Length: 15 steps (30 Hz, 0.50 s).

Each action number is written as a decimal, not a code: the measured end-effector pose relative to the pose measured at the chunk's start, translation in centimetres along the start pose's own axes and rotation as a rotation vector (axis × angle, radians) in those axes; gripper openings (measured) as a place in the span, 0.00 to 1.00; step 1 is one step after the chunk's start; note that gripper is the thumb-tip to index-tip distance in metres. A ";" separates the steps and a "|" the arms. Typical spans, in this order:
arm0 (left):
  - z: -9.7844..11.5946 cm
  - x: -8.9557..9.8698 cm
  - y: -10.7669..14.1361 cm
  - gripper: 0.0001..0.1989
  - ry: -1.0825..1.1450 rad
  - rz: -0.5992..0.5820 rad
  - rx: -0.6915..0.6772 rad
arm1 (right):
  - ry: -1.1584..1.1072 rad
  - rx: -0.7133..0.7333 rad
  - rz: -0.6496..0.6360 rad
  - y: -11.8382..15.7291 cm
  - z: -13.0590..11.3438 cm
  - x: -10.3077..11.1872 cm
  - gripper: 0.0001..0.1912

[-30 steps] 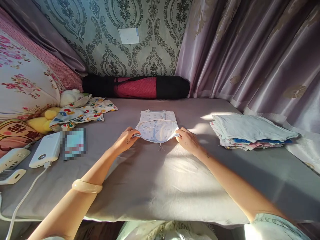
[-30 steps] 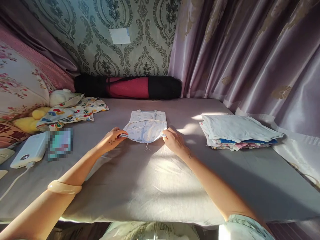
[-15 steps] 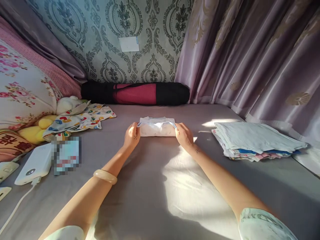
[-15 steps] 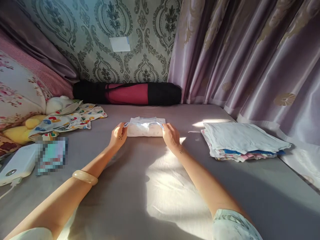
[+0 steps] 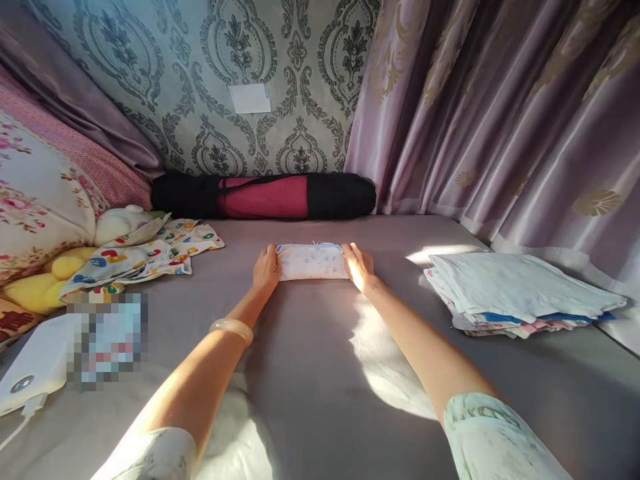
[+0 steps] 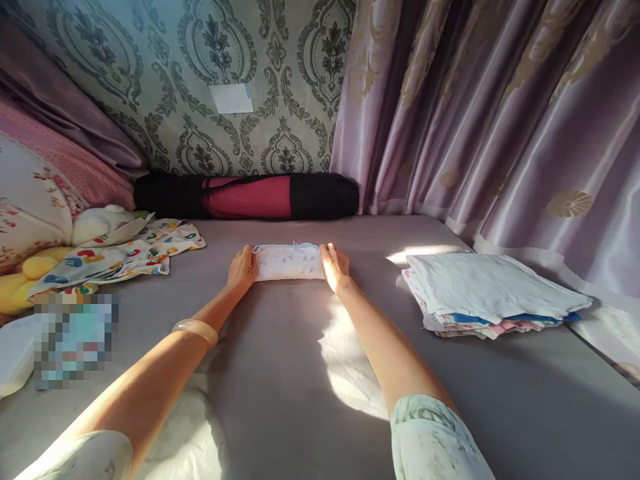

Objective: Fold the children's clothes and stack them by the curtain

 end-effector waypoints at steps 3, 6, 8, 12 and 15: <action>0.0 -0.3 -0.6 0.17 -0.014 -0.019 0.000 | -0.001 -0.064 -0.032 -0.5 0.5 -0.4 0.18; -0.1 -0.6 -1.1 0.17 -0.024 -0.026 0.011 | 0.012 -0.126 -0.056 -0.8 1.0 -0.6 0.16; -0.3 -0.8 -1.4 0.17 -0.030 -0.024 0.032 | -0.012 -0.152 -0.044 -1.0 1.4 -0.7 0.15; -0.8 -0.9 -2.1 0.16 -0.011 -0.016 0.089 | -0.056 -0.241 -0.022 -1.3 2.5 -1.1 0.15; -1.3 -1.0 -2.5 0.16 -0.005 -0.013 0.139 | -0.081 -0.326 -0.031 -1.5 3.3 -1.5 0.16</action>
Point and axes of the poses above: each hand's wrist, its own y-axis away from the middle knuckle, its own x-axis out of the back of the hand, z = x × y, the point moved 6 cm from there along -y, towards the middle knuckle, and after that the axes turned 9 degrees about x, right-handed, at the moved point
